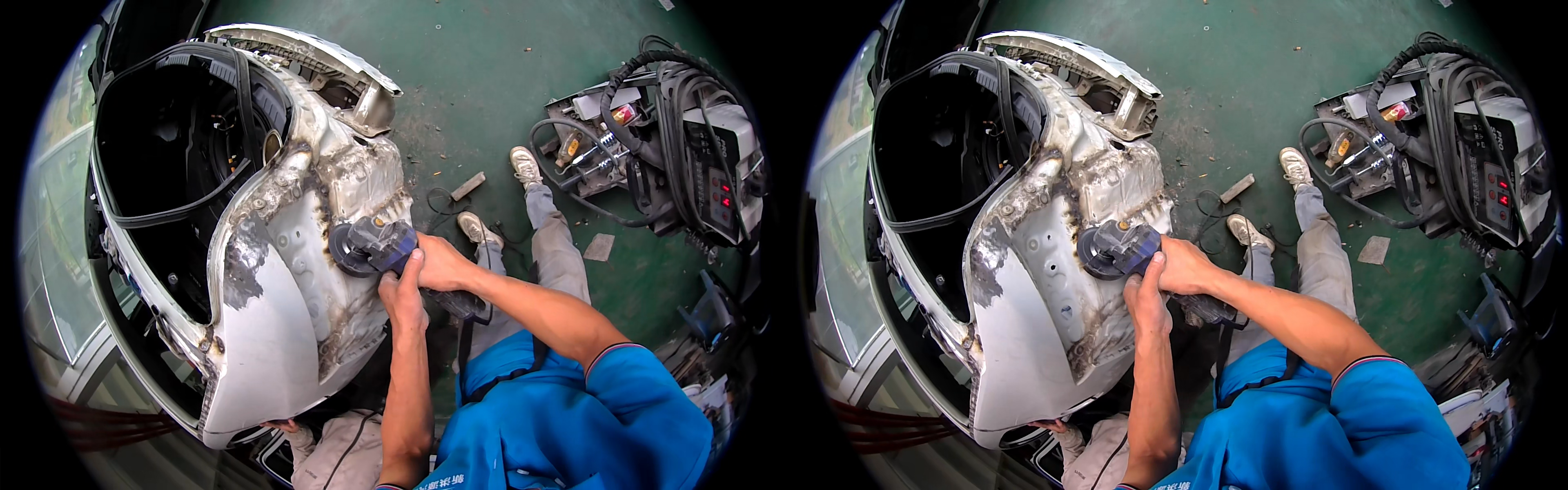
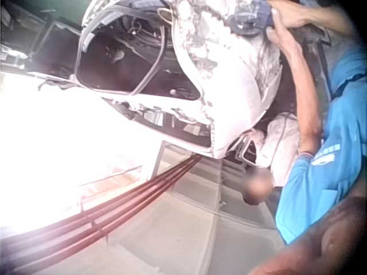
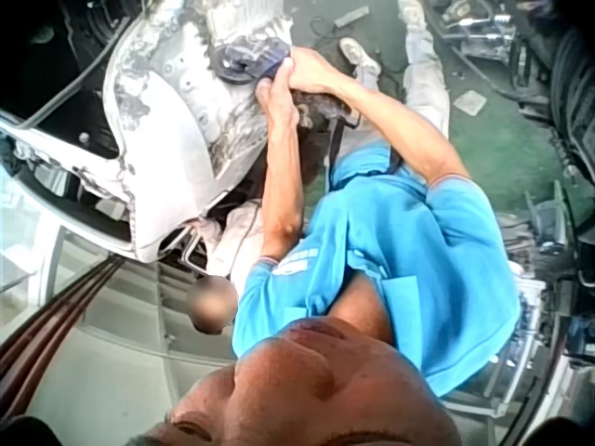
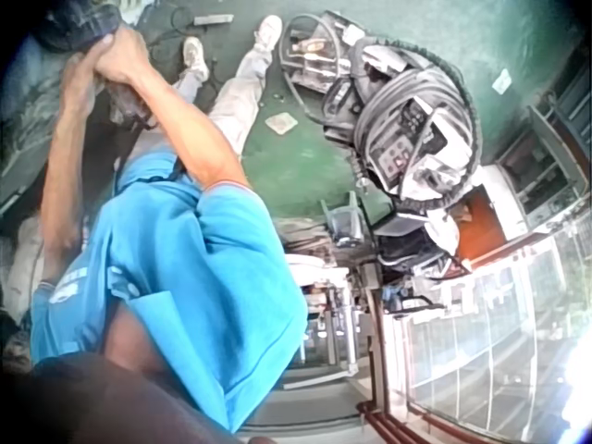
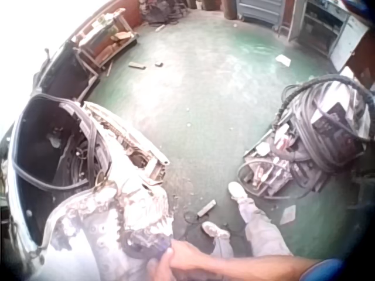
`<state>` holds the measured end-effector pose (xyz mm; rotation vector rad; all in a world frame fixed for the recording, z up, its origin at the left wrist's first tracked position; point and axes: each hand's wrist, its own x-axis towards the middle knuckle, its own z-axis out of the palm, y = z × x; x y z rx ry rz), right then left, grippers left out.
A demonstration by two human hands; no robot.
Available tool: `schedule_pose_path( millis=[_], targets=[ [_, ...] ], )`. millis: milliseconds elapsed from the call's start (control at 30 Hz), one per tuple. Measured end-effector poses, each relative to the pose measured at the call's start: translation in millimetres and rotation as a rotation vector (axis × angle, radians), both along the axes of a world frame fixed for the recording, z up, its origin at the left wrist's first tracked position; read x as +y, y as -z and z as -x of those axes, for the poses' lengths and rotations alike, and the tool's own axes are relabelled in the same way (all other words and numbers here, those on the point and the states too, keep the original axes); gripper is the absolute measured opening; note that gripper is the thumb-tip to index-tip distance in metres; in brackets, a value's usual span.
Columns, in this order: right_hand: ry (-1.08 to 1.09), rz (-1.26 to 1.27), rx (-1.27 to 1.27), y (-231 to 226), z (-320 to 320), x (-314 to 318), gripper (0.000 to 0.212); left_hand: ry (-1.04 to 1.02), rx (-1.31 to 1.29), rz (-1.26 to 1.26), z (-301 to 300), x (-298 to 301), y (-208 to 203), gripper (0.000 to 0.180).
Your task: The person uses an angle grinder on the front fender of a white car, removing paint and smoothing the metal surface. Sparks fly as the grinder moves along the panel, gradually exposing bare metal.
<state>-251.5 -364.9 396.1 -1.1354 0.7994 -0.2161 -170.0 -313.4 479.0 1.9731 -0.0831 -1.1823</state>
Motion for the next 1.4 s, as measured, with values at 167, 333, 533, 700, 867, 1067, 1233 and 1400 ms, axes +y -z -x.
schedule_pose_path(
  millis=[167,333,533,700,867,1067,1233,1400],
  targets=[
    [0.014,-0.017,-0.017,-0.5,-0.9,-3.7,0.054,-0.007,-0.016,0.036,-1.2,-0.4,5.6,0.058],
    [-0.011,-0.045,-0.026,-1.9,-3.0,-11.9,0.055,0.006,-0.019,-0.005,-5.4,-6.3,4.0,0.058],
    [-0.013,-0.040,-0.017,2.4,-2.2,-8.6,0.058,0.005,-0.024,-0.015,-5.5,-2.7,9.8,0.056],
    [-0.015,-0.052,0.004,-2.5,0.1,-12.9,0.058,-0.026,-0.011,-0.014,-2.9,-5.2,8.5,0.055],
    [-0.041,-0.039,0.039,-0.4,-1.6,-12.2,0.057,-0.049,-0.007,0.026,-0.1,-5.0,9.4,0.053],
    [-0.062,-0.037,0.056,1.4,-0.5,-10.6,0.056,-0.023,0.016,0.020,-6.0,3.3,18.5,0.054],
    [-0.009,-0.052,0.006,-10.8,-1.0,-23.9,0.057,0.001,0.014,0.016,-8.9,-5.5,11.2,0.055],
    [-0.027,-0.059,0.007,-2.5,-0.9,-12.3,0.056,-0.021,0.001,0.020,-4.1,3.5,15.0,0.057]
  ],
)
